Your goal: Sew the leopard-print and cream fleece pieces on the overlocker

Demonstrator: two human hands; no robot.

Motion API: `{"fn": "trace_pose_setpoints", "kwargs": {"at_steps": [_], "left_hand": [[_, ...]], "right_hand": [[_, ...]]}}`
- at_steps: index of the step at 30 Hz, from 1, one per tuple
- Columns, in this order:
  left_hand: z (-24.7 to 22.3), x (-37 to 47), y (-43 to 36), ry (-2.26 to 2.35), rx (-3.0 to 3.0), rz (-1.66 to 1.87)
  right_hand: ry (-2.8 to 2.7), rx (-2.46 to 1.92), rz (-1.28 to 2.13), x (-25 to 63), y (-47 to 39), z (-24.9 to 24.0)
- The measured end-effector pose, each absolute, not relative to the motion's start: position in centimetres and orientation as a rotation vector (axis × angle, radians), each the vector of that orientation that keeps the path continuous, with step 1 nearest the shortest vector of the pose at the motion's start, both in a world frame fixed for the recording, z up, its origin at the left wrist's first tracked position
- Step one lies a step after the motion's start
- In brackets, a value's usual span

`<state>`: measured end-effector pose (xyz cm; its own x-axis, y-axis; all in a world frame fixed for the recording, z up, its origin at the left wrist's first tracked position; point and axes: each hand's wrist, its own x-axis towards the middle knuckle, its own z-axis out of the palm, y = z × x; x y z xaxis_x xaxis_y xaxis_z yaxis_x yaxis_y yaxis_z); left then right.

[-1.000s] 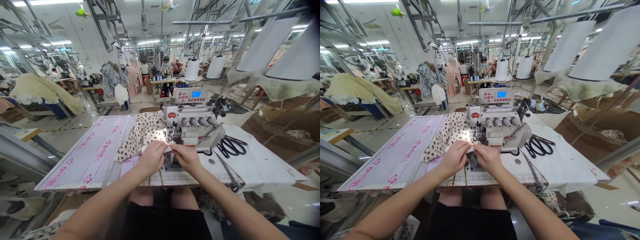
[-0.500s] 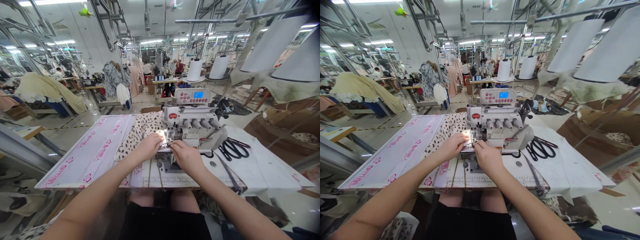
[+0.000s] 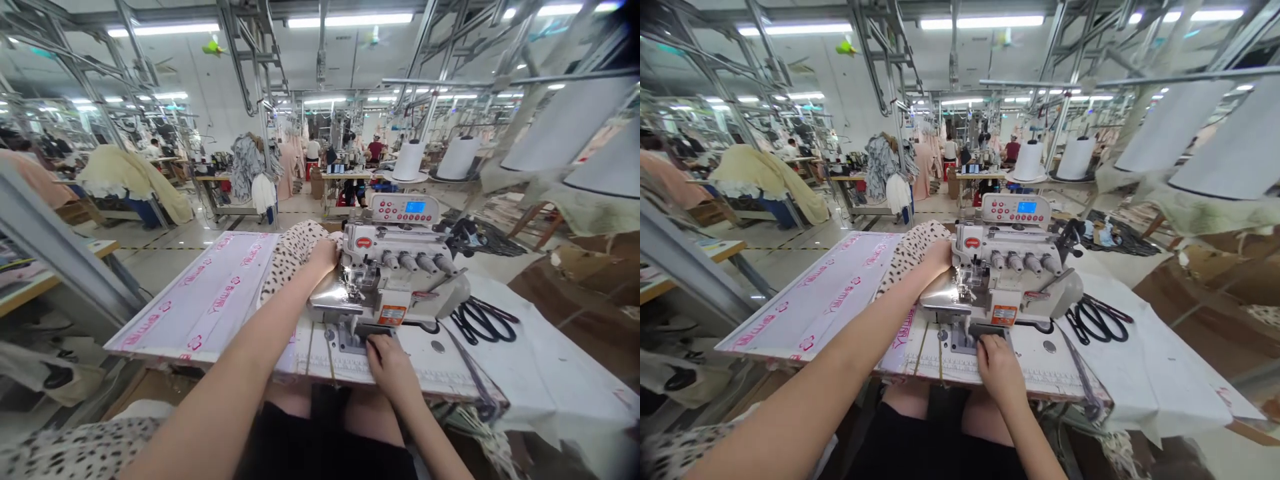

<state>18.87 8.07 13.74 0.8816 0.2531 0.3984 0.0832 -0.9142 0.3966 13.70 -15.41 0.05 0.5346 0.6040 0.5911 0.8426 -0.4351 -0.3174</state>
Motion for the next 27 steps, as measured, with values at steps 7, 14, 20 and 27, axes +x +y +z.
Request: {"fn": "trace_pose_setpoints", "kwargs": {"at_steps": [7, 14, 20, 27], "left_hand": [[11.9, 8.1, 9.3, 0.398, 2.229, 0.788], [5.3, -15.0, 13.1, 0.746, 1.679, 0.915], [1.6, -23.5, 12.5, 1.279, 1.423, 1.079], [7.5, -12.4, 12.8, 0.706, 2.112, 1.066]], "right_hand": [[-1.19, -2.219, -0.501, 13.8, -15.8, -0.2], [-1.201, -2.224, -0.47, 14.1, -15.7, -0.6], [-1.193, -2.316, -0.41, 14.5, -15.6, -1.2], [-1.179, -2.369, -0.383, 14.3, -15.7, -1.3]]}}
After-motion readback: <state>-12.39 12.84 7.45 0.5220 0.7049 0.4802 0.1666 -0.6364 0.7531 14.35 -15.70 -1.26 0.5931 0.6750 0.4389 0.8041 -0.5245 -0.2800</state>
